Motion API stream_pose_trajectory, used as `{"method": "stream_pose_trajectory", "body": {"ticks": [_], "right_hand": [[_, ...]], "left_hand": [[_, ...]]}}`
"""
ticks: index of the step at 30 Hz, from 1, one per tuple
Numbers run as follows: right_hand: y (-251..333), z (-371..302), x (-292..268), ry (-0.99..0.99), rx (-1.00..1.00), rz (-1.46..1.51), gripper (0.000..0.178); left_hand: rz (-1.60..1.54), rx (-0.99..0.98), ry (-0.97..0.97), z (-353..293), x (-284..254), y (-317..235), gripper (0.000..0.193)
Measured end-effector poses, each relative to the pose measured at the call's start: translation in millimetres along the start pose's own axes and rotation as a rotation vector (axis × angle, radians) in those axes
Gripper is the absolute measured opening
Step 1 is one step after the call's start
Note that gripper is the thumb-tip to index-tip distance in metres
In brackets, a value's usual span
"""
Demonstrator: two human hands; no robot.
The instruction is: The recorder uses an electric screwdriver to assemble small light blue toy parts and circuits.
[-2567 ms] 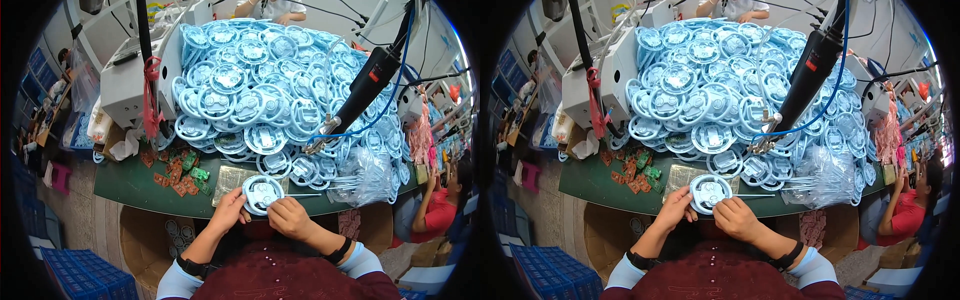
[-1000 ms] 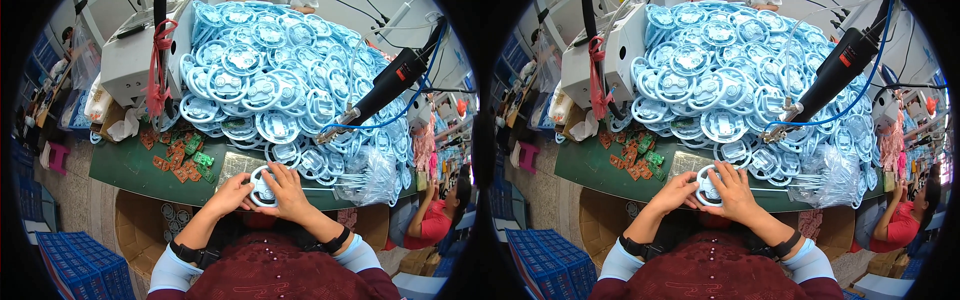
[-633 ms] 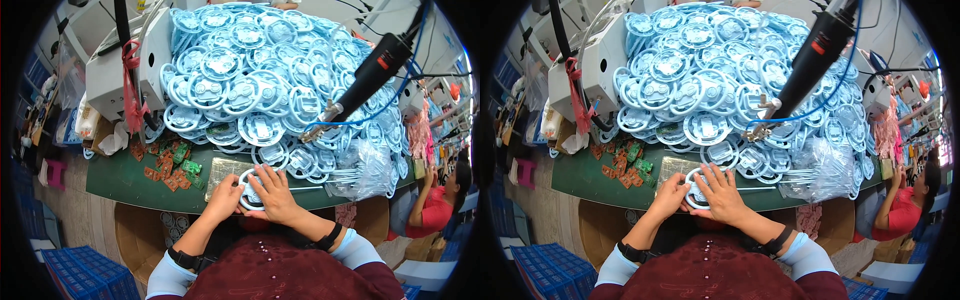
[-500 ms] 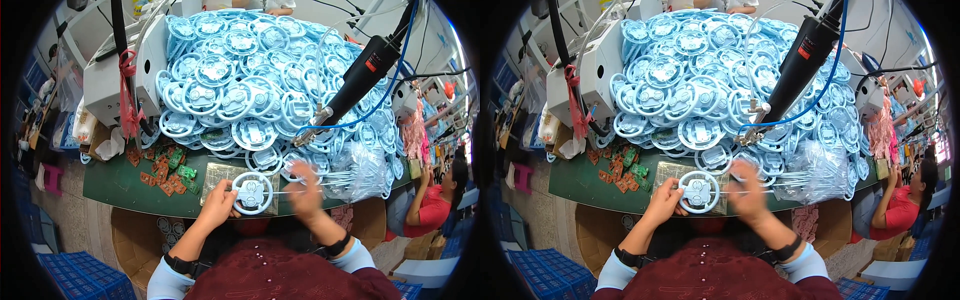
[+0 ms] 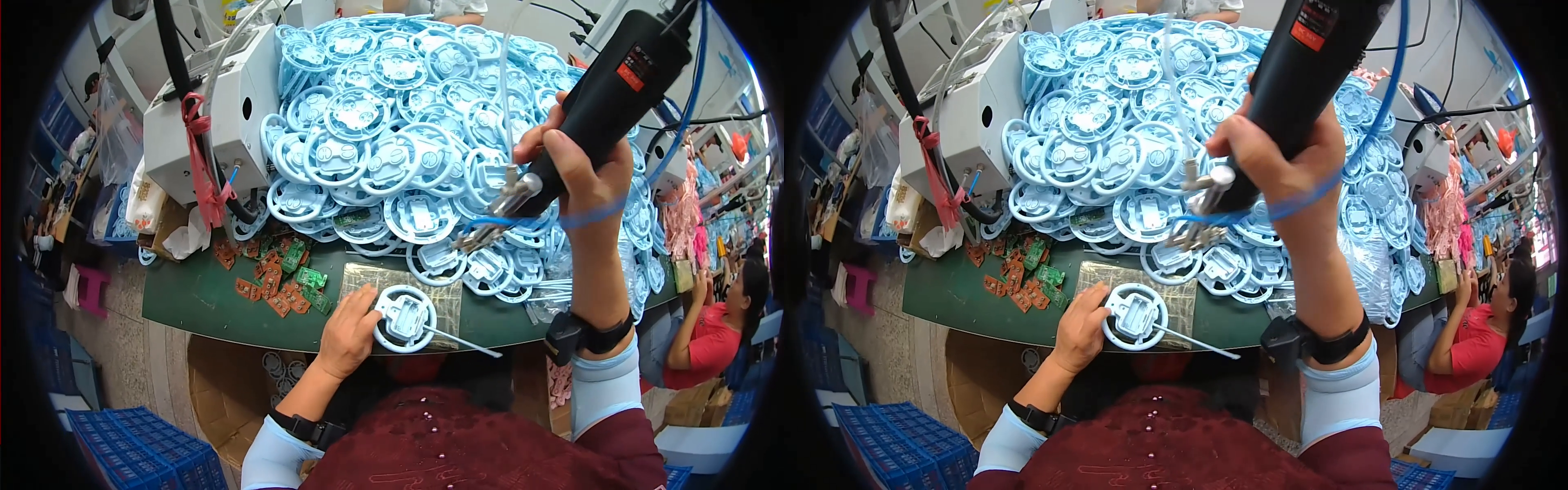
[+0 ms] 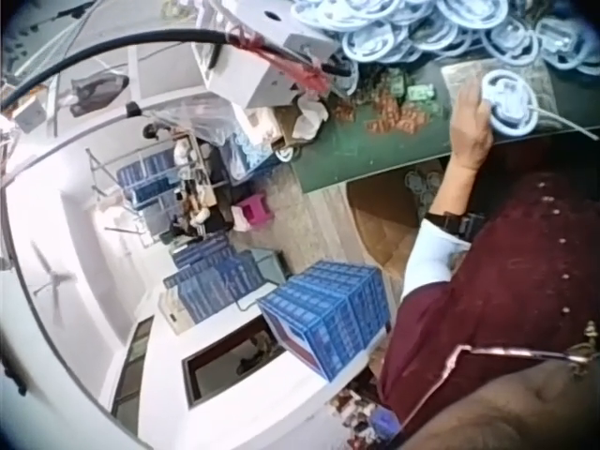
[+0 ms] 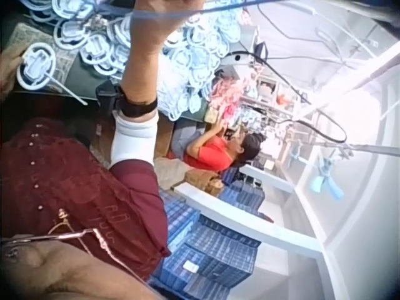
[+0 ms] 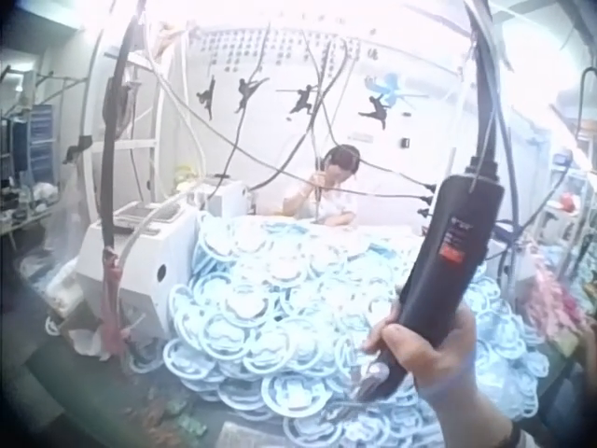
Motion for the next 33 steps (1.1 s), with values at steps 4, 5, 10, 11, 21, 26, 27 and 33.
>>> {"method": "stream_pose_trajectory", "body": {"ticks": [4,5,10,11,21,26,27,33], "right_hand": [[7.1,0.8,40.2,-0.022,-0.004,0.141,0.046],[7.3,-0.3,47.6,-0.019,0.001,0.185,0.048],[-7.3,-7.8,71.0,0.003,0.082,0.168,0.047],[-9.2,-8.6,74.2,0.015,0.078,0.154,0.044],[-24.6,-7.8,81.6,0.014,0.084,0.041,0.035],[-31.3,-16.8,86.8,-0.01,0.068,0.028,0.031],[-32.4,-20.3,89.8,-0.01,0.039,0.0,0.031],[-30.9,-3.9,93.6,0.108,0.14,0.078,0.04]], "left_hand": [[0.005,-0.139,0.053,-4.3,-7.8,-1.8,0.039],[-0.038,-0.148,0.045,-3.4,-11.6,-4.3,0.045],[-0.183,-0.196,0.212,8.3,-4.5,-11.0,0.072],[-0.182,-0.215,0.23,5.5,1.6,-8.0,0.08],[-0.159,-0.245,0.239,4.8,4.6,-4.8,0.1],[-0.173,-0.262,0.227,2.0,6.1,-3.9,0.104],[-0.177,-0.27,0.226,1.1,6.6,-3.5,0.106],[-0.199,-0.278,0.224,2.6,10.0,-2.3,0.111]]}}
Point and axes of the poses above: each hand's wrist, its own z-axis towards the middle knuckle, its own x-axis out of the palm, y = z × x, the point moved 4 cm from there along z, towards the middle knuckle, and after that the axes turned 14 degrees about y, right-handed, at the moved point
